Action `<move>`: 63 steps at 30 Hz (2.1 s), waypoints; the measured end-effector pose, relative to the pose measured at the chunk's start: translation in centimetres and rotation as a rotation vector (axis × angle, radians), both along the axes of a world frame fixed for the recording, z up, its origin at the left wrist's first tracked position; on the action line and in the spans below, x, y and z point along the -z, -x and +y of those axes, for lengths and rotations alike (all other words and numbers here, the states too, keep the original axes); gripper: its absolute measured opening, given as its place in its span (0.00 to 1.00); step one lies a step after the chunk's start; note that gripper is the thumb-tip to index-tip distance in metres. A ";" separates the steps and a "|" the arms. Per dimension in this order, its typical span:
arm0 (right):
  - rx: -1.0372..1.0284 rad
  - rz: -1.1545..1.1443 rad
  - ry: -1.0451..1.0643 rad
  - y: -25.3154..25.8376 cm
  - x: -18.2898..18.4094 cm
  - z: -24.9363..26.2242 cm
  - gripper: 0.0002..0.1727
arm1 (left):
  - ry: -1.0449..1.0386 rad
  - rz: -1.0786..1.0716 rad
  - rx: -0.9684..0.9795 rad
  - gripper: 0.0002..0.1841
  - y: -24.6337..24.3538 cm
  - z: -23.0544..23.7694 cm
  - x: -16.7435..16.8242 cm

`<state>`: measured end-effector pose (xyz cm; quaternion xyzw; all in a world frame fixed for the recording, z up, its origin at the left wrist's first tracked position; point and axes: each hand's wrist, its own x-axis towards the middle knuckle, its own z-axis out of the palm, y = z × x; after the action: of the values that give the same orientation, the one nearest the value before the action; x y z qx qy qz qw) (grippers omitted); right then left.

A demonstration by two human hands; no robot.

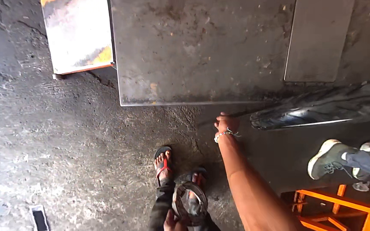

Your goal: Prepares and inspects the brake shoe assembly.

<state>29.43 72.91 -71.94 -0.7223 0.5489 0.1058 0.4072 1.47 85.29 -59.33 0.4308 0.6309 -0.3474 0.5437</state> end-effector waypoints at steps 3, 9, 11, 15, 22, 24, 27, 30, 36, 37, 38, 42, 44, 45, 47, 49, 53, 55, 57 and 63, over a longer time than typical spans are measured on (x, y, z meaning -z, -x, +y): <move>-0.407 0.064 0.132 5.5 -0.6 -3.8 0.13 | -0.073 -0.026 -0.054 0.15 -0.6 -0.3 2.7; -0.458 0.110 -0.458 16.8 -1.1 -9.0 0.12 | 0.089 -0.190 0.010 0.23 -4.1 0.2 6.2; -0.291 0.027 -0.674 20.1 -1.4 -9.3 0.13 | 0.182 -0.215 0.065 0.22 -3.8 0.0 7.4; -0.155 -0.081 -0.923 23.9 -1.1 -9.7 0.09 | 0.326 -0.301 0.272 0.19 -2.7 0.0 10.8; -0.137 -0.260 -1.013 28.2 6.9 -10.3 0.06 | 0.242 -0.518 0.404 0.09 -1.1 0.1 20.0; -0.182 -0.274 -1.004 29.1 9.4 -9.7 0.06 | 0.241 -0.567 0.419 0.08 -0.2 0.9 22.1; -0.168 -0.292 -1.043 29.0 11.5 -8.1 0.06 | 0.193 -0.627 0.474 0.06 -0.7 2.3 24.2; -0.206 -0.241 -0.966 28.0 10.2 -7.7 0.06 | 0.066 -0.668 0.606 0.05 -1.3 2.4 23.4; -0.164 -0.377 -1.000 24.5 8.6 -6.3 0.07 | -0.069 -0.789 0.764 0.12 -4.7 3.5 19.5; -0.143 -0.410 -1.036 24.1 8.3 -6.1 0.06 | -0.055 -0.830 0.755 0.11 -5.0 3.9 18.8; -0.123 -0.437 -1.075 23.9 7.8 -6.1 0.06 | -0.028 -0.875 0.740 0.11 -4.8 4.2 18.1; -0.148 -0.460 -1.314 24.7 5.3 -6.8 0.13 | 0.114 -0.981 0.553 0.15 -1.5 5.1 15.2; -0.172 -0.466 -1.503 25.8 5.5 -7.4 0.15 | 0.175 -1.013 0.461 0.20 -0.2 5.2 15.2; -0.159 -0.467 -1.557 26.5 5.7 -7.5 0.15 | 0.227 -1.017 0.416 0.25 0.0 5.2 15.7; -0.118 -0.478 -1.579 27.4 5.8 -7.5 0.15 | 0.411 -0.968 0.306 0.35 -0.5 5.1 16.9; -0.103 -0.493 -1.557 27.7 5.3 -7.3 0.13 | 0.648 -0.920 0.195 0.38 -1.3 4.6 17.3; -0.176 -0.519 -1.584 28.3 3.4 -7.3 0.13 | 1.089 -0.949 0.077 0.39 -1.6 3.7 17.4; -0.203 -0.550 -1.592 28.6 2.9 -7.3 0.13 | 1.151 -0.953 0.065 0.39 -1.3 3.6 17.3; -0.253 -0.603 -1.651 28.8 3.2 -7.4 0.15 | 1.229 -0.953 0.041 0.39 -1.0 3.7 17.5; -0.349 -0.713 -1.778 29.6 3.9 -7.4 0.19 | 1.379 -0.911 -0.051 0.38 0.0 3.5 16.9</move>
<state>-0.17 65.54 -75.82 -0.2121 -0.0016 0.3155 0.9249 1.43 88.84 -76.26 0.0849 0.0034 -0.4354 0.8962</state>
